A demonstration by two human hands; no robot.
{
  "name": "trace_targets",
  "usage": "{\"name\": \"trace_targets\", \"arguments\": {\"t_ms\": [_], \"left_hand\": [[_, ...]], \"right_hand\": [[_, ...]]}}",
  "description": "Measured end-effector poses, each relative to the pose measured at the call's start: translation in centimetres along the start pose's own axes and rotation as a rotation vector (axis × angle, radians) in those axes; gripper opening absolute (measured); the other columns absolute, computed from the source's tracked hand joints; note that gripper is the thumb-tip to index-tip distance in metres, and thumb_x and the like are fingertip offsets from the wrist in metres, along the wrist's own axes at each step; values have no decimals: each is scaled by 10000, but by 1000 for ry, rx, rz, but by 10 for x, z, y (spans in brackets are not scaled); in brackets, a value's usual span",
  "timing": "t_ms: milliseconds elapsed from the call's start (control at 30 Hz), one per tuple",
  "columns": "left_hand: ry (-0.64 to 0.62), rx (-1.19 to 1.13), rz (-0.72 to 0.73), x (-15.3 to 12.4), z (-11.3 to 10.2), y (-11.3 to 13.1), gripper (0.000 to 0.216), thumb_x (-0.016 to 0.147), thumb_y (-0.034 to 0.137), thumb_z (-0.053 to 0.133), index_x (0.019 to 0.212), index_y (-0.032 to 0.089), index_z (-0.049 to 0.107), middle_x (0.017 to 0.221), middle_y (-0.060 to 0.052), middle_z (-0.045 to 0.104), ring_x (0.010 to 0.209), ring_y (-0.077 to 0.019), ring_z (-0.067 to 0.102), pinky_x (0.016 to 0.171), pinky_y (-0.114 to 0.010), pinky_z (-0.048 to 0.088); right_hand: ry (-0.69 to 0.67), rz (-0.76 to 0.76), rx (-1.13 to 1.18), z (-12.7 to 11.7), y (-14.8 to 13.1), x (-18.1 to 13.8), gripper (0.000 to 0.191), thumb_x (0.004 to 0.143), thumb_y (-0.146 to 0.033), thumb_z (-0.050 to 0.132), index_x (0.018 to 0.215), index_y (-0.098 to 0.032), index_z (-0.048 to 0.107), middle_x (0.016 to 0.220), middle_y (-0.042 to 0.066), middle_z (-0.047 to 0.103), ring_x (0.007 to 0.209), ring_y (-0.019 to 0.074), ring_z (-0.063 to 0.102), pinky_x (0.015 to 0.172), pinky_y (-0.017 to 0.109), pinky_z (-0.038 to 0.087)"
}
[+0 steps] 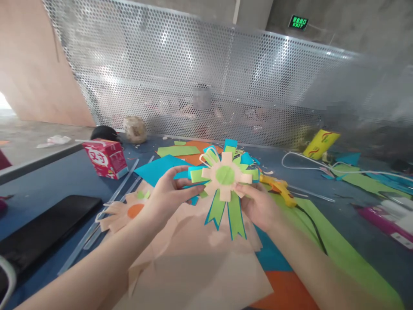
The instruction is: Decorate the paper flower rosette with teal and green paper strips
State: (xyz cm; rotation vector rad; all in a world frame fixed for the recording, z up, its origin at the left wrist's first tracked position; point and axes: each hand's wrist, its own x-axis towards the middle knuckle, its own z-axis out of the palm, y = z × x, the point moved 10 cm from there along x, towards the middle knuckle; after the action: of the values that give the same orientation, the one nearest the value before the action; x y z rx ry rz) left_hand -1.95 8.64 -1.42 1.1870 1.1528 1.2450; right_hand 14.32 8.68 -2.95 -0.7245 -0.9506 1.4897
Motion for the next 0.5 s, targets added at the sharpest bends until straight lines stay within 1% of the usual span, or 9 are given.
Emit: {"name": "trace_targets", "arguments": {"t_ms": [100, 267, 400, 500], "left_hand": [[15, 27, 12, 0, -1, -1, 533, 521, 208, 729, 977, 157, 459, 675, -26, 672, 500, -138, 590, 426, -228, 411], [61, 62, 27, 1, -4, -2, 522, 515, 209, 735, 948, 174, 446, 628, 0, 649, 499, -142, 589, 393, -212, 389], [57, 53, 17, 3, -4, -6, 530, 507, 229, 739, 939, 186, 436, 668, -2, 643, 505, -148, 594, 388, -218, 395], [69, 81, 13, 4, -5, -8, 538, 504, 243, 742, 941, 189, 433, 660, 3, 632, 491, -143, 585, 370, -211, 378]], "right_hand": [[-23, 13, -5, 4, 1, -3, 54, 609, -210, 659, 642, -169, 653, 719, 27, 679, 704, 191, 617, 676, 314, 470], [3, 45, 62, 6, 2, -5, 254, 567, -175, 667, 820, -194, 654, 768, 20, 686, 803, 225, 619, 730, 350, 468], [25, 102, 61, 4, 6, -6, 296, 550, -175, 664, 845, -205, 649, 753, 11, 687, 853, 236, 609, 746, 354, 467], [23, 108, 46, 5, 6, -7, 303, 536, -162, 668, 836, -205, 652, 727, 4, 686, 830, 234, 615, 722, 342, 473]]}}
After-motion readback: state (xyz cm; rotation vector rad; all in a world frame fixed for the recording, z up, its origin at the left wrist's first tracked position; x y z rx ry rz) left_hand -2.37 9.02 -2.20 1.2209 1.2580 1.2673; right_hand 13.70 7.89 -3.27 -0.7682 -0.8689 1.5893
